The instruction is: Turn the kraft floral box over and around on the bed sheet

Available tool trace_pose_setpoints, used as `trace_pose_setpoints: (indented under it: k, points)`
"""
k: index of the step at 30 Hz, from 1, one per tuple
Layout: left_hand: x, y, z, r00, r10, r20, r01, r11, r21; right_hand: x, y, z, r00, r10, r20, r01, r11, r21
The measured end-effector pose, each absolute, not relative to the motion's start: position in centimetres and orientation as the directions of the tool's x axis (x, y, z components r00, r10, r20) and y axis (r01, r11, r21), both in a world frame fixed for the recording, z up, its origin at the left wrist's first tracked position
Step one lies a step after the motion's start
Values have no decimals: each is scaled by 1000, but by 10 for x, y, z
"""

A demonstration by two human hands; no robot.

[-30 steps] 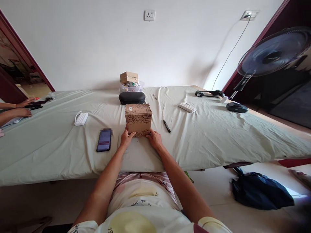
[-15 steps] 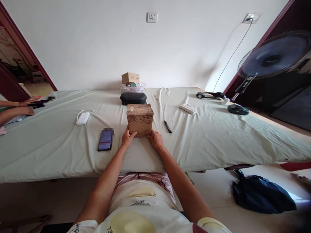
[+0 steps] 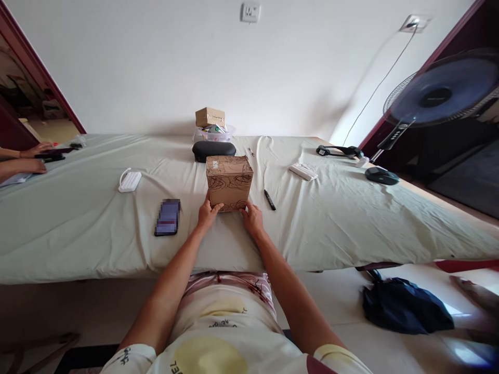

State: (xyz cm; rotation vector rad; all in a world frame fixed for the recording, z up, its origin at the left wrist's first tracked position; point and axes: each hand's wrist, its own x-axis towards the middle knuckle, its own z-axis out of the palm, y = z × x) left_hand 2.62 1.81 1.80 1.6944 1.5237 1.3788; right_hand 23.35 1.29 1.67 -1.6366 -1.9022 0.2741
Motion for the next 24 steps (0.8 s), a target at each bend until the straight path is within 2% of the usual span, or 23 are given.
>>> trace_pose_setpoints:
  k: [5,15,24]
  points:
    - [27,18,10,-87,941,327,447,-256,857,232,11,17,-27,982,186,893,107,-438]
    - [25,13,10,-28,932,362,451,-311,836,231,11,18,-34,982,186,895,113,-431]
    - [24,14,3,-57,937,344,406,-293,866,230,6,23,-39,982,186,905,114,-411]
